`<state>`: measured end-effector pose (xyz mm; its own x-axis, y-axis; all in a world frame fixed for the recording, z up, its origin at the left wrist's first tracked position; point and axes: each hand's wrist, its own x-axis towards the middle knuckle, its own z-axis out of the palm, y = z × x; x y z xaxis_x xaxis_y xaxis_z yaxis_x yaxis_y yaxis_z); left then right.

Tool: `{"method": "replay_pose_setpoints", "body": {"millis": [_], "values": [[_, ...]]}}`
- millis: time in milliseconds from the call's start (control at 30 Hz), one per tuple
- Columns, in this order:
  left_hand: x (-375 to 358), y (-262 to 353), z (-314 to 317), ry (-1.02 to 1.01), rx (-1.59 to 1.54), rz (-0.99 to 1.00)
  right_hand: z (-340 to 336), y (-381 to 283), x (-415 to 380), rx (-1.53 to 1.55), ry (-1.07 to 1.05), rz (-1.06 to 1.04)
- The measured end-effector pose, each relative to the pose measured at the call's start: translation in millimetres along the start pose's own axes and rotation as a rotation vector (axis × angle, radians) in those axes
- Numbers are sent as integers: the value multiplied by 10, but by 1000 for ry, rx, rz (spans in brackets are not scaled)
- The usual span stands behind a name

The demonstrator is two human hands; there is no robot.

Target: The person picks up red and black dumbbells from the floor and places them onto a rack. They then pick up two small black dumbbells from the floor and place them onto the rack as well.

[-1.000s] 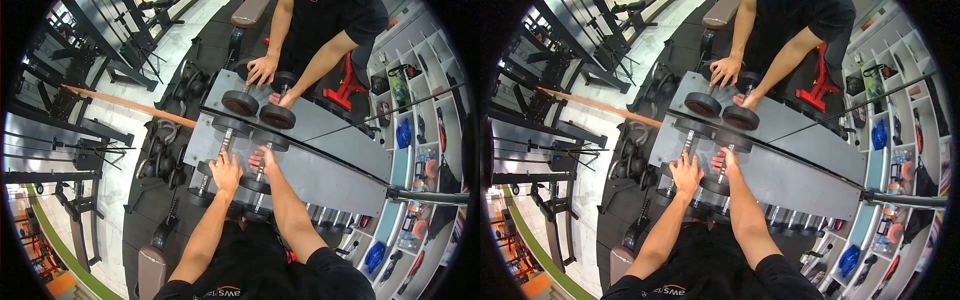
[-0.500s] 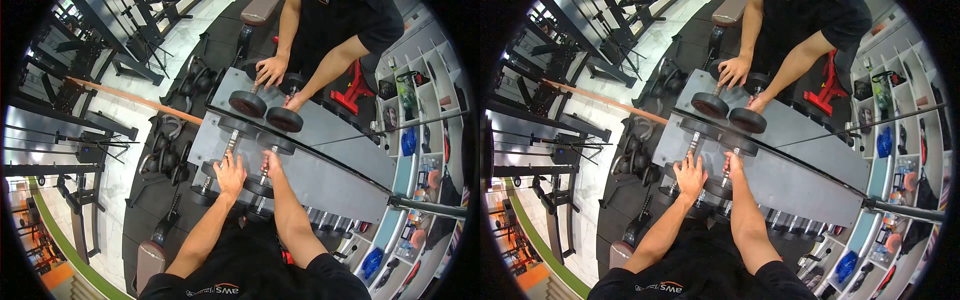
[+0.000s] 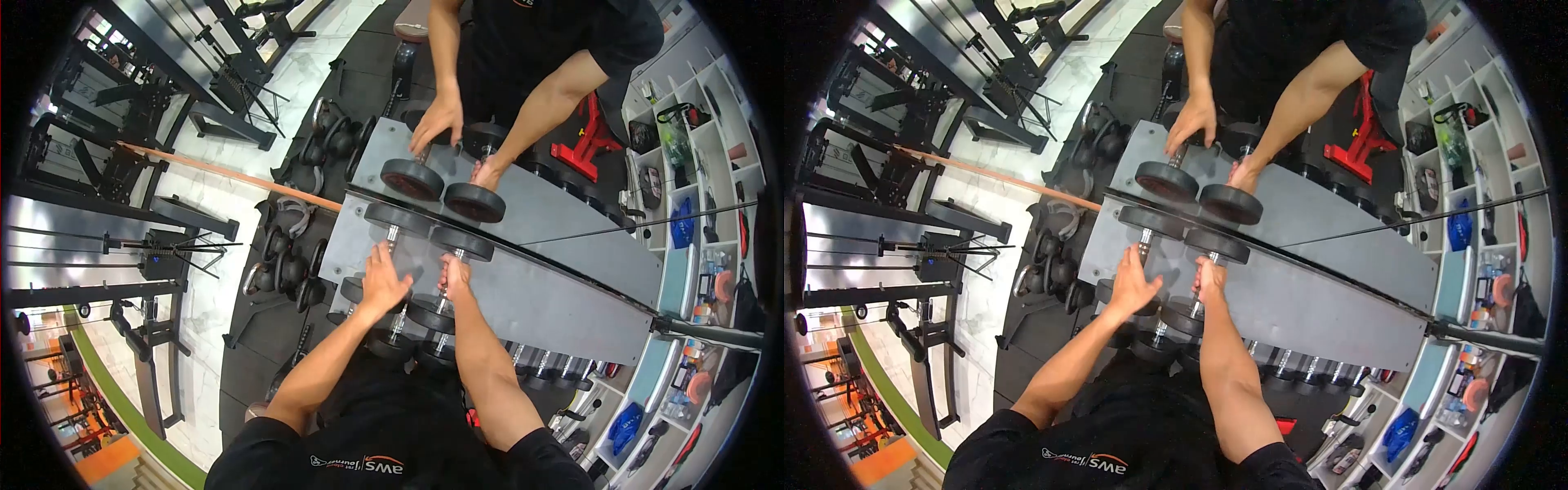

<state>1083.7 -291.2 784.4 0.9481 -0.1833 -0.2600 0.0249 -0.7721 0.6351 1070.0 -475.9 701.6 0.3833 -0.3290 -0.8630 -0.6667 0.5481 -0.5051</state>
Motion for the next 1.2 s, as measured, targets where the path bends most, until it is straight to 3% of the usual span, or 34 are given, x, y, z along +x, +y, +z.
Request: {"method": "replay_pose_setpoints", "body": {"millis": [100,200,233,333,367,467,667,900,1200], "values": [[315,-156,32,-166,-214,-267,32,-34,-63,-10,40,-2],[617,-344,169,-267,-481,-396,44,-68,-129,6,48,-2],[695,-333,96,-403,-634,-504,51,-67,-132,9,50,-3],[940,-541,186,-546,-761,-599,43,-82,-122,14,58,-17],[1014,-712,315,-597,-816,-582,38,-73,-107,14,60,-20],[894,-302,-61,-684,-752,-668,42,3,-31,13,54,-21],[1003,-522,54,-971,-1010,-591,27,-32,-74,29,51,-35],[997,-631,179,-791,-936,-562,31,-28,-73,31,42,-43],[928,-337,122,-699,-918,-702,22,-52,-117,21,32,-25]]}}
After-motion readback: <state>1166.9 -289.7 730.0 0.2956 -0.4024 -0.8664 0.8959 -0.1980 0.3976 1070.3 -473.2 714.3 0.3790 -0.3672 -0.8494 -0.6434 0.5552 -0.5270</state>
